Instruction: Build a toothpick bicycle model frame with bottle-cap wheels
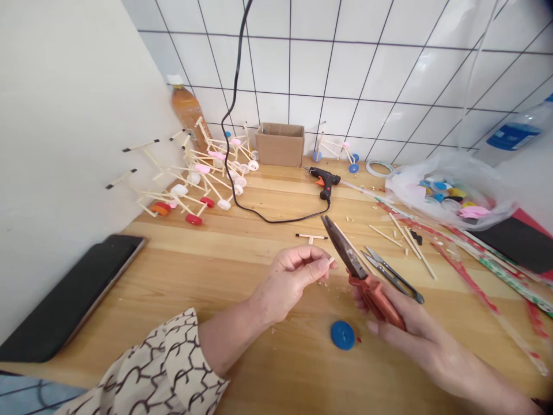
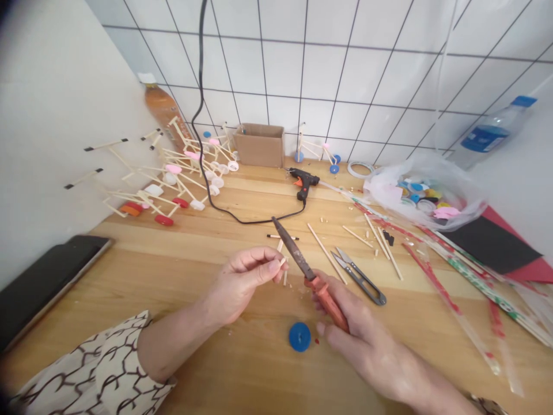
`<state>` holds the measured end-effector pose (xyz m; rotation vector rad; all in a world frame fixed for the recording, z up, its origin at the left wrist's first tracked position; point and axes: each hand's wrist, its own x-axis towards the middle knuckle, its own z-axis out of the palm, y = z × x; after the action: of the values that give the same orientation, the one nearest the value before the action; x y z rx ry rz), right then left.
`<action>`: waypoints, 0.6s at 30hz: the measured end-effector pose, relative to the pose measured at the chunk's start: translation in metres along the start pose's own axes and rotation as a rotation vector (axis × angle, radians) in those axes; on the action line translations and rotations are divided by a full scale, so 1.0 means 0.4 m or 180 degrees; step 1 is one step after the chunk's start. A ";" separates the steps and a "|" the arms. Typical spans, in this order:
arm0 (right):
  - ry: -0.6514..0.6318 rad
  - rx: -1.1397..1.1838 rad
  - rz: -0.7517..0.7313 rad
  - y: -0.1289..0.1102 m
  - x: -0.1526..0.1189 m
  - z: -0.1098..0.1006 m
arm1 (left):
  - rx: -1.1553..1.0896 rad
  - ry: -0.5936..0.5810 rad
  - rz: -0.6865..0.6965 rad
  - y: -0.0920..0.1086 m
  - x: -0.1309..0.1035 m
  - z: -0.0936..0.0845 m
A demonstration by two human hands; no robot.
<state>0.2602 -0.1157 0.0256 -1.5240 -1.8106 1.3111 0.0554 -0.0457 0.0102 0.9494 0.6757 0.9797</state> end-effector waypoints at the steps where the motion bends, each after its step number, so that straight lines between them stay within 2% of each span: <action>1: -0.0005 -0.0059 -0.0038 -0.002 -0.001 -0.001 | 0.0017 -0.0015 0.0039 0.001 0.000 0.000; 6: 0.0023 -0.0243 -0.0231 -0.010 -0.001 -0.002 | 0.0123 -0.0033 0.0113 0.002 0.000 -0.002; 11: 0.0167 -0.0464 -0.0084 -0.009 0.000 -0.010 | 0.0059 -0.0012 0.0069 0.000 0.002 -0.002; 14: 0.0530 -0.0864 -0.0031 -0.002 0.018 -0.042 | -0.0052 -0.0043 -0.0060 -0.004 0.003 -0.002; 18: 0.1346 -0.1866 -0.0123 0.044 0.053 -0.116 | -0.0131 -0.0062 -0.0229 -0.008 0.003 -0.001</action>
<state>0.3000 -0.0794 0.0267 -1.8614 -2.0035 0.3862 0.0568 -0.0451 0.0070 0.8916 0.6666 0.9166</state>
